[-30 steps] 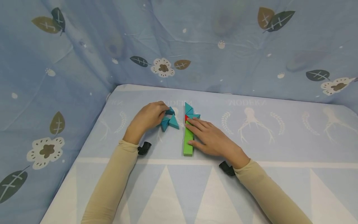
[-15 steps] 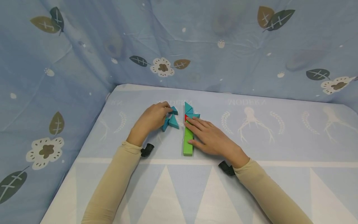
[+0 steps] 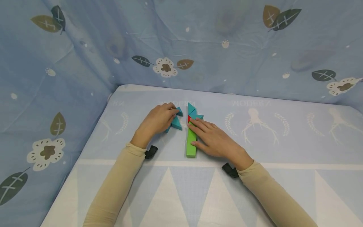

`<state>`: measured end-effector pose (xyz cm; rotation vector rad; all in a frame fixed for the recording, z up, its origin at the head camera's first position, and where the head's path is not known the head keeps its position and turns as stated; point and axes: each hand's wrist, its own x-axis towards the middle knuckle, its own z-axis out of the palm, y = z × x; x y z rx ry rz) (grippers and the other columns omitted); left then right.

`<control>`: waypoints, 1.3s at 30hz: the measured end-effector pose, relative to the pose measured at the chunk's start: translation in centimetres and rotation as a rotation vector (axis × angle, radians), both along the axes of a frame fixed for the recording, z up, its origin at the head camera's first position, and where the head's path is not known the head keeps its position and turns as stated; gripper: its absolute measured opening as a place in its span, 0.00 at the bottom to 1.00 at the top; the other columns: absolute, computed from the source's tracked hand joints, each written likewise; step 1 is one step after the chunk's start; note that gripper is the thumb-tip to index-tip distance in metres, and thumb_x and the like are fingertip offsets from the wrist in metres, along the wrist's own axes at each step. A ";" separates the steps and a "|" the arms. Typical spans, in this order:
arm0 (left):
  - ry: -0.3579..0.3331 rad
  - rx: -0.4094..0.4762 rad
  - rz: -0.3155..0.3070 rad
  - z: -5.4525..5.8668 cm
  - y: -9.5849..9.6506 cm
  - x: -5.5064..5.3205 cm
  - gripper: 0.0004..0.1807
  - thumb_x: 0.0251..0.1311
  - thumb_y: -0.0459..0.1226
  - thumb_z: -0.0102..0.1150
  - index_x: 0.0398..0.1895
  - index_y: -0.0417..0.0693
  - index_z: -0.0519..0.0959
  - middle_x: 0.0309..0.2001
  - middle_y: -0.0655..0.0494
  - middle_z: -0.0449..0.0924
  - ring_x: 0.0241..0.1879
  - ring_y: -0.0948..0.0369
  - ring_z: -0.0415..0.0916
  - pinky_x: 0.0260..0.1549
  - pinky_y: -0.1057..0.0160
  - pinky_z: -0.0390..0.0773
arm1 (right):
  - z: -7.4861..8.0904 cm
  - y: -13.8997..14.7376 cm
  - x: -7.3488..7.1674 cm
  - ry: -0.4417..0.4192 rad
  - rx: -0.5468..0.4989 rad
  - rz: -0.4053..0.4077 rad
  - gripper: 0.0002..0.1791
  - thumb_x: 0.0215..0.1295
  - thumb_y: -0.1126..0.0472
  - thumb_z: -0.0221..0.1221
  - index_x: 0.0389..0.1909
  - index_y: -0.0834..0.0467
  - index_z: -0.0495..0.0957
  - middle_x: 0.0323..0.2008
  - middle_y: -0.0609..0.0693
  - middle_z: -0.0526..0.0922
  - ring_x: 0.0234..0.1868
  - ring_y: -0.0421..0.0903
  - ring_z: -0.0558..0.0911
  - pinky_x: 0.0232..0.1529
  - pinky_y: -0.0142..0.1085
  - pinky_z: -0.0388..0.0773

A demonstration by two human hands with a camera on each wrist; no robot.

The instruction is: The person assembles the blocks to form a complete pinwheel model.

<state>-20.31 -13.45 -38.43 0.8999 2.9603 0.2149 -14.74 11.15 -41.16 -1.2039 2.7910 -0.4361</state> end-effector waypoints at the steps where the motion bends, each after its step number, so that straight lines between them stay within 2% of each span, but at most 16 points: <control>1: 0.000 0.001 -0.004 -0.1 0.1 0.0 0.18 0.71 0.36 0.52 0.62 0.44 0.77 0.55 0.47 0.77 0.51 0.50 0.78 0.54 0.51 0.77 | 0.0 0.0 0.0 0.001 0.000 0.000 0.35 0.74 0.44 0.50 0.75 0.55 0.57 0.75 0.55 0.58 0.77 0.53 0.55 0.72 0.52 0.60; 6: -0.001 0.022 -0.023 -0.4 0.6 0.1 0.19 0.71 0.38 0.52 0.62 0.43 0.76 0.56 0.48 0.77 0.48 0.51 0.78 0.53 0.52 0.78 | -0.1 0.1 0.0 0.001 0.001 -0.002 0.35 0.74 0.44 0.50 0.75 0.55 0.57 0.75 0.54 0.57 0.77 0.53 0.55 0.72 0.52 0.60; 14: -0.008 0.011 -0.017 -0.3 0.7 0.2 0.22 0.73 0.42 0.49 0.65 0.43 0.73 0.65 0.48 0.71 0.62 0.49 0.72 0.63 0.49 0.71 | -0.2 0.1 0.0 0.010 -0.003 0.008 0.36 0.73 0.43 0.50 0.75 0.55 0.57 0.76 0.54 0.56 0.77 0.53 0.55 0.72 0.52 0.60; 29: -0.010 0.030 -0.030 -0.5 1.0 0.4 0.22 0.73 0.41 0.50 0.66 0.41 0.72 0.66 0.48 0.70 0.63 0.49 0.72 0.64 0.50 0.71 | -0.1 0.0 -0.2 0.010 0.007 0.007 0.35 0.74 0.43 0.49 0.75 0.56 0.58 0.76 0.53 0.56 0.77 0.53 0.55 0.72 0.52 0.60; 35: -0.001 0.035 -0.053 -0.8 1.2 0.3 0.22 0.73 0.40 0.49 0.66 0.41 0.72 0.66 0.48 0.70 0.62 0.50 0.72 0.62 0.50 0.72 | 0.0 0.0 -0.2 0.014 0.009 0.004 0.35 0.74 0.42 0.49 0.75 0.56 0.59 0.76 0.52 0.56 0.77 0.52 0.54 0.73 0.51 0.59; 39: -0.021 0.040 -0.060 -0.9 1.4 0.3 0.23 0.73 0.40 0.49 0.67 0.42 0.71 0.68 0.48 0.68 0.63 0.50 0.72 0.63 0.50 0.72 | -0.1 0.1 -0.1 0.010 0.009 0.001 0.35 0.73 0.43 0.50 0.74 0.56 0.59 0.76 0.53 0.56 0.77 0.53 0.54 0.73 0.51 0.59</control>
